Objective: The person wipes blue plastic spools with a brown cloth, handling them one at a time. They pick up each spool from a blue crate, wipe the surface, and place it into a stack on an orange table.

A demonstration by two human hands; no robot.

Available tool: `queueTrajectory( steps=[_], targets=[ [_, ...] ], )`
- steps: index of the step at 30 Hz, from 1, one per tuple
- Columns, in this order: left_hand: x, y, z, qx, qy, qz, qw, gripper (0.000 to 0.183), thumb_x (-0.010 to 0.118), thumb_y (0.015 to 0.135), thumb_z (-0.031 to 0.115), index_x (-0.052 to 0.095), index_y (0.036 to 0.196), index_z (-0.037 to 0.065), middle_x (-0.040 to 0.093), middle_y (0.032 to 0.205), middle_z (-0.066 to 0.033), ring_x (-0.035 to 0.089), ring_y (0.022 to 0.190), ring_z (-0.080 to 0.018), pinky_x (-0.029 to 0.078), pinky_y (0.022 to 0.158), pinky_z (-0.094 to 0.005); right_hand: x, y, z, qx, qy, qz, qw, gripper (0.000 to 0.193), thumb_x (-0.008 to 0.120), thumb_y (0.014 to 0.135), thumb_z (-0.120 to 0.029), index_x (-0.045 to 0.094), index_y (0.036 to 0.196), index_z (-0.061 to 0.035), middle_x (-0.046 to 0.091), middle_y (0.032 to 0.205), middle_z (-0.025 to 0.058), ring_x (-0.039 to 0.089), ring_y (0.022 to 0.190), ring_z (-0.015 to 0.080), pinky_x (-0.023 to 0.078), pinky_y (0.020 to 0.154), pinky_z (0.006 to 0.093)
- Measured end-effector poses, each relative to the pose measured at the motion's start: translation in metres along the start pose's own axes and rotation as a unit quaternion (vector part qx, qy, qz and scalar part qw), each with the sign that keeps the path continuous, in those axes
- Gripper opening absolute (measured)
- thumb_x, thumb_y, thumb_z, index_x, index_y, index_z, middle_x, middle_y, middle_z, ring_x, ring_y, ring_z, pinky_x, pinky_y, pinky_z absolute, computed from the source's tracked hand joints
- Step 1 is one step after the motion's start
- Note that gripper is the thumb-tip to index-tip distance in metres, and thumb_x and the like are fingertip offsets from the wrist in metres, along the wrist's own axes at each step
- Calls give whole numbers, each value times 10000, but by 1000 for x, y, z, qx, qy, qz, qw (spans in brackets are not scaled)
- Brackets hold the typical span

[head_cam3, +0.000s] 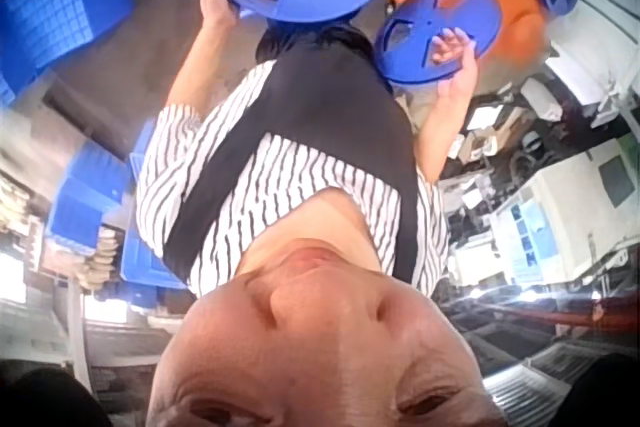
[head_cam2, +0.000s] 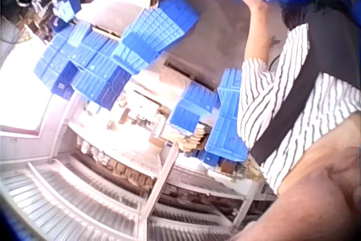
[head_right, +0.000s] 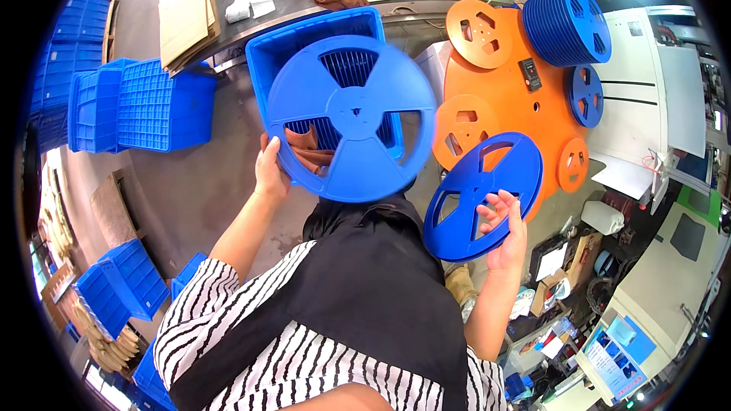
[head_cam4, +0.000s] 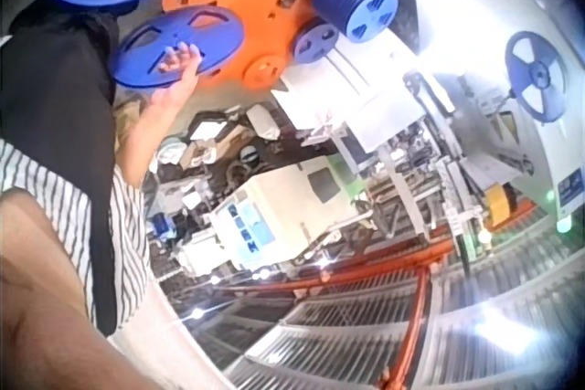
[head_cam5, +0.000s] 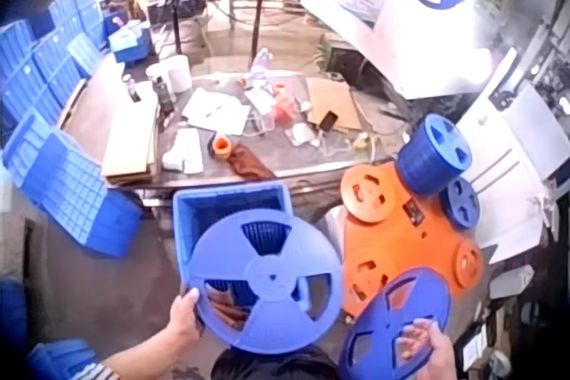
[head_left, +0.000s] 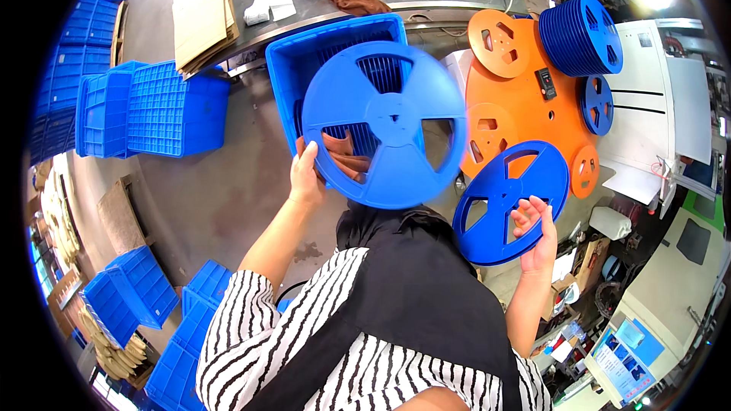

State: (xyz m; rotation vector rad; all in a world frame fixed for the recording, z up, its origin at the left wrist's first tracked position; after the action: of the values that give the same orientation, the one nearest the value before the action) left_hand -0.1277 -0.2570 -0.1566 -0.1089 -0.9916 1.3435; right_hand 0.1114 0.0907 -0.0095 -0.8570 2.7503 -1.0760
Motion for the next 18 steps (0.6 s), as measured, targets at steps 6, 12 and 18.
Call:
queueTrajectory(
  steps=[6, 12, 18],
  targets=[
    [-47, 51, 9, 92, 221, 77, 968, 265, 449, 978, 213, 515, 1148, 20, 637, 982, -146, 645, 844, -252, 538, 759, -365, 5, -9, 8, -30, -102, 90, 990, 334, 563, 951, -363, 567, 1098, -63, 574, 1123, 52, 609, 1039, 217, 494, 546, 265],
    [-69, 122, 2, 133, 328, 146, 924, 243, 401, 995, 186, 557, 1101, 31, 659, 833, -163, 652, 632, -251, 541, 616, -343, 8, -14, 19, -32, -83, 76, 993, 318, 504, 982, -343, 560, 1070, -43, 532, 1197, 73, 635, 1027, 275, 463, 493, 253],
    [-123, 196, -30, 91, 362, 156, 915, 248, 461, 962, 226, 569, 1107, 57, 683, 966, -112, 648, 897, -253, 493, 808, -371, 5, -21, 30, -37, -79, 58, 994, 346, 470, 994, -341, 551, 1053, -9, 345, 1473, 165, 668, 933, 291, 445, 470, 238]
  ],
)
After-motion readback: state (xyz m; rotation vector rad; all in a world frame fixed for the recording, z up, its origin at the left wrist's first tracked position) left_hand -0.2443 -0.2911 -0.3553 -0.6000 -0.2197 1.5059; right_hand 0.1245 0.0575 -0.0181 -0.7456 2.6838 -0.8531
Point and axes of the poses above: each hand's wrist, its own y-axis towards the middle knuckle, its own x-axis out of the palm, z = x × y, the point moved 1 cm from there along y, towards the middle knuckle
